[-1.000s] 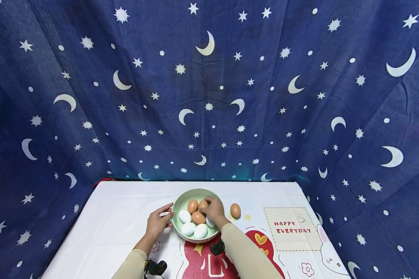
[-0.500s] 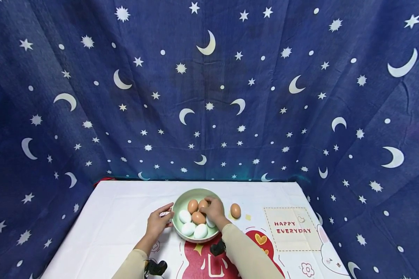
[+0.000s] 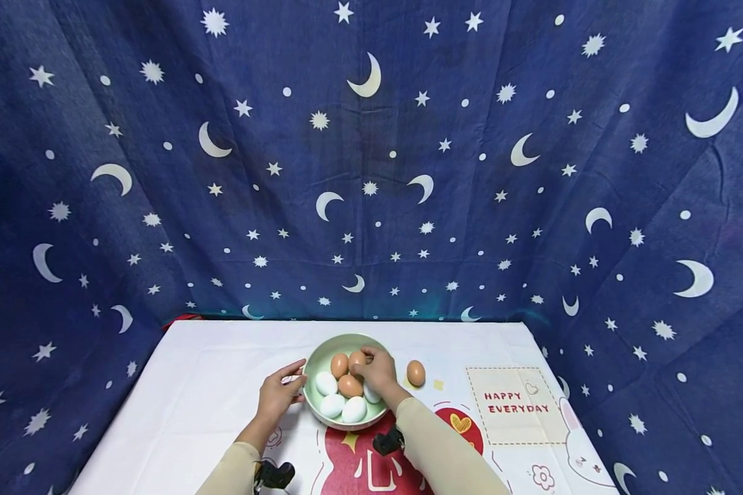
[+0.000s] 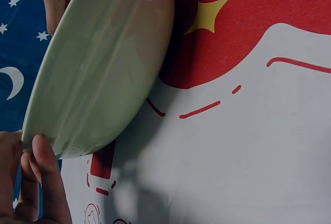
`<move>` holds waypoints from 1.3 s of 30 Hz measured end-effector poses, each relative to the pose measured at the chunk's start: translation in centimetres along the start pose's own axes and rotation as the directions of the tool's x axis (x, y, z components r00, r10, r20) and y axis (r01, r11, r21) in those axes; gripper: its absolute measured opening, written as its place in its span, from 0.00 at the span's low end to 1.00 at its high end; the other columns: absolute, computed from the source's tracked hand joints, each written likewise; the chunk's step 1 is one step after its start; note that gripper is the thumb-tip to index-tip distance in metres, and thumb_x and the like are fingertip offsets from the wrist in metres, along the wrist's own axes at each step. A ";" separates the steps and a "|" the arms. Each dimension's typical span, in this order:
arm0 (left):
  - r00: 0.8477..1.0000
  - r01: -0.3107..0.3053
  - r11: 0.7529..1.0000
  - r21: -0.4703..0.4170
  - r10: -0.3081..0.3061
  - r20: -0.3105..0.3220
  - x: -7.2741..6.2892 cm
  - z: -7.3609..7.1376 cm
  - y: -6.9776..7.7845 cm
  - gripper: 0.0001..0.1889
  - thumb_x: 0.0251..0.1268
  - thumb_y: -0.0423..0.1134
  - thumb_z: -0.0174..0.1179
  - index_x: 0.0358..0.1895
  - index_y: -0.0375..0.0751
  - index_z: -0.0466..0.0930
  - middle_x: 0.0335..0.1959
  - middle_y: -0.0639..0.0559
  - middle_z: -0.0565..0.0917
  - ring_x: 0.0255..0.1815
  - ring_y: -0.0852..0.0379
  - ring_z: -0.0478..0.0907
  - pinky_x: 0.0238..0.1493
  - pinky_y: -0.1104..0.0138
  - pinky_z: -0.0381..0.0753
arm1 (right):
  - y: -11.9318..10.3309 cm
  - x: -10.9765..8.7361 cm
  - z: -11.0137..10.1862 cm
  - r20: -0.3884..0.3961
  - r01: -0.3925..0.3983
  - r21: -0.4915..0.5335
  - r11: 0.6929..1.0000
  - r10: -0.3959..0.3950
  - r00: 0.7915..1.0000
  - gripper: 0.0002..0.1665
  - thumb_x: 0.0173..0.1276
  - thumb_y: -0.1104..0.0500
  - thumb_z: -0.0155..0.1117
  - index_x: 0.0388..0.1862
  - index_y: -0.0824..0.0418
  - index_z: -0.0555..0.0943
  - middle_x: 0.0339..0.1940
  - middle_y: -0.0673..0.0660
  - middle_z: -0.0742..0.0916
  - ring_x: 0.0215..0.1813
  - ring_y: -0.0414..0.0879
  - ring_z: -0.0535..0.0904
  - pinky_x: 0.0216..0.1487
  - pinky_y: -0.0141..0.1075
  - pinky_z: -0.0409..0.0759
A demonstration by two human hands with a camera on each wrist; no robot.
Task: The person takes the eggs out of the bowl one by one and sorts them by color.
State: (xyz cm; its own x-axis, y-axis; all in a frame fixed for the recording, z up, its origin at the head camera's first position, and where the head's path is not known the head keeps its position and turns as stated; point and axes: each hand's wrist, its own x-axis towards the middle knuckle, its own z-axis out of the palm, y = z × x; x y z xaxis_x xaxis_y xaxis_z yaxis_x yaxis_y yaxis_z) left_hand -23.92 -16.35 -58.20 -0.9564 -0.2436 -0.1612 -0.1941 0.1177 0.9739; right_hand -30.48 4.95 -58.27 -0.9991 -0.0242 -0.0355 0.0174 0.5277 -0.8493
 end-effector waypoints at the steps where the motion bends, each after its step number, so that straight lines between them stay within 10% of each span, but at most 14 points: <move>1: 1.000 0.000 1.000 -0.001 0.000 0.001 0.0 0.0 0.0 0.21 0.64 0.29 0.63 0.61 0.35 0.78 0.52 0.37 0.79 0.24 0.61 0.81 0.29 0.65 0.90 | 0.0 0.0 0.0 -0.001 0.000 0.003 1.000 0.000 1.000 0.30 0.55 0.62 0.75 0.58 0.66 0.81 0.46 0.60 0.87 0.48 0.51 0.83 0.47 0.39 0.87; 39: 1.000 -0.020 0.999 0.027 0.021 -0.009 0.2 -0.1 -0.4 0.21 0.63 0.29 0.63 0.61 0.36 0.79 0.51 0.37 0.80 0.36 0.56 0.84 0.28 0.68 0.90 | -1.4 -3.9 -7.0 0.061 -0.026 0.278 0.960 0.010 0.998 0.32 0.57 0.63 0.74 0.61 0.70 0.78 0.55 0.67 0.84 0.59 0.58 0.81 0.57 0.41 0.85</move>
State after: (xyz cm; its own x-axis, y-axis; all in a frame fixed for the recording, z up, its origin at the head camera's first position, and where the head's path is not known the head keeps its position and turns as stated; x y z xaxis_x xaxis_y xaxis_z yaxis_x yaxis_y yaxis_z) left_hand -24.05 -16.55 -58.58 -0.9583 -0.2493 -0.1396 -0.1804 0.1489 0.9723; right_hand -26.85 10.24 -53.23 -0.9946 -0.0708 -0.0758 0.0540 0.2714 -0.9610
